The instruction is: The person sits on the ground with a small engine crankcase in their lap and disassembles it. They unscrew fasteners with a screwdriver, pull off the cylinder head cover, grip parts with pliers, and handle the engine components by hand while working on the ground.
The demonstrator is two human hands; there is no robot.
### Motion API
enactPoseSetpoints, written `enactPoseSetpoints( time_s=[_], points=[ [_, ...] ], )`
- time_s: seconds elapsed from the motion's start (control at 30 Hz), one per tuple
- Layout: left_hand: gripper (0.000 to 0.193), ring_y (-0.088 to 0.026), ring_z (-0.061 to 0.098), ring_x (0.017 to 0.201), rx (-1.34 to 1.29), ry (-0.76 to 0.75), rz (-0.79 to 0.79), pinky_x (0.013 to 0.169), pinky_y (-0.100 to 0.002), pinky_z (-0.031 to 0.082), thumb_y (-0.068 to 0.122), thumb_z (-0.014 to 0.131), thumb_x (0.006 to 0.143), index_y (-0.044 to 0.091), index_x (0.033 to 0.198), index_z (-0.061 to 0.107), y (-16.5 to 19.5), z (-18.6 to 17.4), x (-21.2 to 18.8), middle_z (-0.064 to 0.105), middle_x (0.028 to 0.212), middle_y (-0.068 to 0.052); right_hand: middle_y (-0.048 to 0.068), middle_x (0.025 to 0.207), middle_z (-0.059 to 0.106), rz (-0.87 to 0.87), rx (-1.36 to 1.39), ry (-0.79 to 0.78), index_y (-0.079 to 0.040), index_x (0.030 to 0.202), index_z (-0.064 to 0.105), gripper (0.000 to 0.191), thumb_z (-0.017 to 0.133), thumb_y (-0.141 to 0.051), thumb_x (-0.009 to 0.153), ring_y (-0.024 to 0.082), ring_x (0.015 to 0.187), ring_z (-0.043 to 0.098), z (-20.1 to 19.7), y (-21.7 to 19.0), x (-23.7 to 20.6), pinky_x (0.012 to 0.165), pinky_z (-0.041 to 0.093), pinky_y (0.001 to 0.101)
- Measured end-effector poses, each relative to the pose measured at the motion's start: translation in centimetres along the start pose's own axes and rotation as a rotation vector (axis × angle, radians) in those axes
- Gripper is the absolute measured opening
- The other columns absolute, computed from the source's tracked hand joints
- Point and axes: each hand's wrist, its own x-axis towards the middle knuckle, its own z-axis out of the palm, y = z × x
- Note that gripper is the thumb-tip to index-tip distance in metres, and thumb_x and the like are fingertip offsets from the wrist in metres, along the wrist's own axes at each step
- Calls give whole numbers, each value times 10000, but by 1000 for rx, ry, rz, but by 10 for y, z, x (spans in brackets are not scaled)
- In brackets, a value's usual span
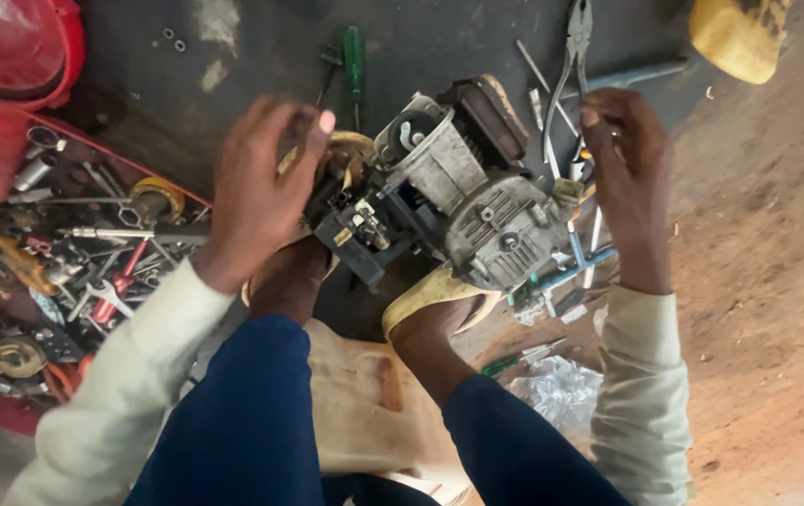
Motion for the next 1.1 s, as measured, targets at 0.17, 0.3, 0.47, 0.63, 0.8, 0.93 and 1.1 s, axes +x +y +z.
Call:
enactPoseSetpoints(
  time_s=[0.17,0.3,0.47,0.63,0.8,0.93,1.1],
  points=[
    [541,-267,651,925,-137,-90,-290,822,-379,512,504,580,1030,-4,1216,588,23,-14,-45,654,1050,-169,77,1337,640,283,30,-380,-163,1476,530,550,661,-365,982,204,1224,639,21,-48,21,1019,515,336],
    [761,-243,720,1111,-252,-390,-484,945,-367,533,568,607,973,2,1441,409,25,-22,-58,714,1206,-193,115,1414,610,257,39,-618,-194,1523,423,682,688,-410,932,260,1348,556,29,-73,41,1081,456,369],
    [1042,-359,352,1534,-294,-402,-145,1223,-396,298,449,779,950,-101,1613,191,-2,8,-57,338,1632,-314,120,1462,539,226,-74,-683,-217,1571,313,794,702,-427,912,275,1346,514,31,-69,47,1063,431,383],
    [1222,-326,256,1567,-346,-469,-199,1255,-377,213,448,851,809,-66,1600,73,-30,19,-62,277,1660,-253,121,1489,551,148,-34,-652,-194,1596,343,741,683,-374,963,244,1374,501,35,-59,41,1132,407,353],
    [1201,-331,205,1582,-245,-337,-51,1273,-399,161,412,888,768,-92,1586,167,-16,14,-55,272,1671,-253,110,1570,487,214,160,-601,-160,1616,314,776,697,-343,966,242,1431,458,27,-60,19,1151,410,354],
    [1071,-322,459,1435,-309,-377,-90,1196,-396,336,367,918,689,-30,1506,350,9,2,-41,469,1518,-210,140,1661,384,49,308,-541,-130,1685,203,902,754,-238,978,264,1531,381,14,-46,-6,1254,339,370],
    [909,-315,683,1219,-161,-358,-6,1012,-418,488,252,960,638,110,1405,493,32,-19,-16,682,1308,-130,149,1676,355,8,582,-341,-109,1688,160,1098,876,-171,858,266,1545,420,4,-30,-33,1290,404,411]
  ],
)
